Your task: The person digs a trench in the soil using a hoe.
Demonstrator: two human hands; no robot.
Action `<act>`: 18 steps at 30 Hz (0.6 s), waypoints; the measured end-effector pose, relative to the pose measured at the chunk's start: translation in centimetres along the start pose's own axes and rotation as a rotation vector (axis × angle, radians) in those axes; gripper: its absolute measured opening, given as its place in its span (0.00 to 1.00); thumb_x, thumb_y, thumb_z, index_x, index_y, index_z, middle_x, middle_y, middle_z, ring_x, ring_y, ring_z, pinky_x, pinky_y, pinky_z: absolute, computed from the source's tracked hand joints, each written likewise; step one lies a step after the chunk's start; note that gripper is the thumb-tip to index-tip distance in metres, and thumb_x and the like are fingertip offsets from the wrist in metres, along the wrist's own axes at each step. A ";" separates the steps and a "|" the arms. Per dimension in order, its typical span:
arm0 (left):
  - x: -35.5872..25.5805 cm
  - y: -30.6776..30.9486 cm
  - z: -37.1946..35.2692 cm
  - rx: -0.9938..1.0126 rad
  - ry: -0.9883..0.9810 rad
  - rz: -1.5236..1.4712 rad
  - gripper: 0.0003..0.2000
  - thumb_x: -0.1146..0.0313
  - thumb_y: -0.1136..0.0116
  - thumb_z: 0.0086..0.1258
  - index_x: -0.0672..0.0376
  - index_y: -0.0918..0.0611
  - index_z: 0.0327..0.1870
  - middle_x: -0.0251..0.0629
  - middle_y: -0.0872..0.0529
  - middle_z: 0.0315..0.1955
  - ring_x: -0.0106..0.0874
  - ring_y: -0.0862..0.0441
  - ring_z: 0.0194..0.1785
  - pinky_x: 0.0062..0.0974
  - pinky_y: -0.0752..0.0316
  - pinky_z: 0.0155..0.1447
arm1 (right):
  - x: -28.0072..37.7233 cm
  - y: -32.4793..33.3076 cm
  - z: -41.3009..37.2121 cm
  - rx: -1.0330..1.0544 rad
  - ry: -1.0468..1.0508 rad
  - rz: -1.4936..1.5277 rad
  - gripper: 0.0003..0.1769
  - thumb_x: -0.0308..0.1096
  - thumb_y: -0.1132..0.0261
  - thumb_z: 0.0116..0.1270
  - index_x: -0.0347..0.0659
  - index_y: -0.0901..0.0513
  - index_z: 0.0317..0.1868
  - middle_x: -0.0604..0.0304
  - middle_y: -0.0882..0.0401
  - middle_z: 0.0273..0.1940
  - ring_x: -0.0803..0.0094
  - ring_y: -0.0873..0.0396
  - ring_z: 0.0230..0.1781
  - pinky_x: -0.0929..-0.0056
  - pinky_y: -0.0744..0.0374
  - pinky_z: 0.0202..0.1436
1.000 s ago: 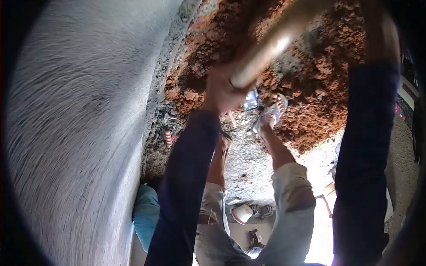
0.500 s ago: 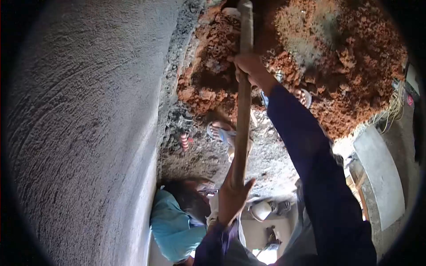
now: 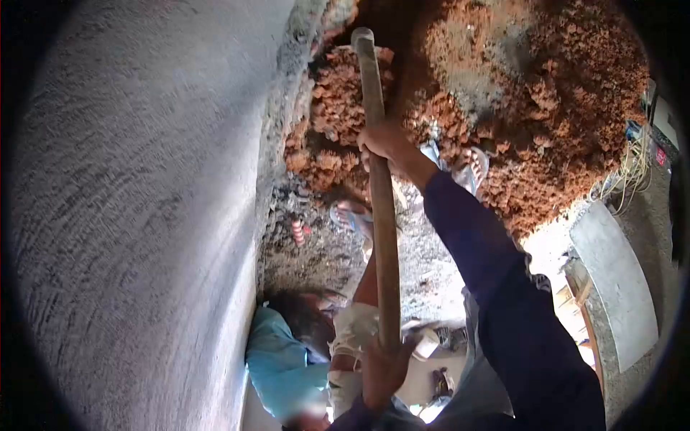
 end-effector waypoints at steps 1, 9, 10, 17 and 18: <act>-0.8 -0.2 -0.3 -0.014 -0.052 0.008 0.24 0.53 0.30 0.58 0.70 0.23 0.35 0.44 0.22 0.18 0.30 0.23 0.24 0.34 0.29 0.30 | -0.2 -0.2 -1.7 0.043 0.004 0.180 0.07 0.30 0.38 0.64 0.37 0.24 0.29 0.58 0.25 0.23 0.69 0.25 0.22 0.61 0.23 0.27; -8.6 0.8 -3.8 0.163 0.264 -0.085 0.26 0.55 0.37 0.65 0.71 0.28 0.50 0.48 0.21 0.32 0.34 0.22 0.33 0.33 0.26 0.39 | 6.0 0.9 -3.5 -0.050 -0.117 0.580 0.09 0.23 0.41 0.61 0.39 0.33 0.25 0.61 0.32 0.21 0.72 0.32 0.19 0.64 0.29 0.23; -11.1 0.9 -4.9 0.138 0.119 -0.025 0.28 0.56 0.39 0.66 0.72 0.32 0.55 0.49 0.20 0.34 0.35 0.21 0.35 0.33 0.26 0.41 | 8.1 1.7 -5.1 0.025 -0.230 0.629 0.09 0.22 0.42 0.61 0.39 0.33 0.26 0.62 0.32 0.20 0.75 0.32 0.18 0.70 0.30 0.21; -26.7 1.6 -14.4 0.281 -0.398 -0.034 0.42 0.54 0.35 0.62 0.68 0.43 0.70 0.55 0.18 0.40 0.42 0.17 0.43 0.37 0.24 0.49 | 12.5 7.0 -14.0 0.153 -0.274 0.958 0.10 0.25 0.45 0.66 0.39 0.32 0.25 0.68 0.34 0.15 0.80 0.32 0.12 0.80 0.28 0.15; -28.3 2.0 -16.2 0.376 -0.390 -0.018 0.35 0.55 0.35 0.60 0.58 0.35 0.66 0.53 0.21 0.40 0.45 0.19 0.40 0.39 0.25 0.44 | 12.0 8.0 -15.8 0.186 -0.279 0.934 0.09 0.28 0.44 0.67 0.36 0.28 0.28 0.64 0.29 0.19 0.77 0.29 0.15 0.76 0.25 0.21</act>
Point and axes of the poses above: each hand's wrist, its own z-axis towards the middle knuckle, its own y-axis out of the back of the hand, x = y × z, the point moved 4 cm from there along z, towards the middle knuckle
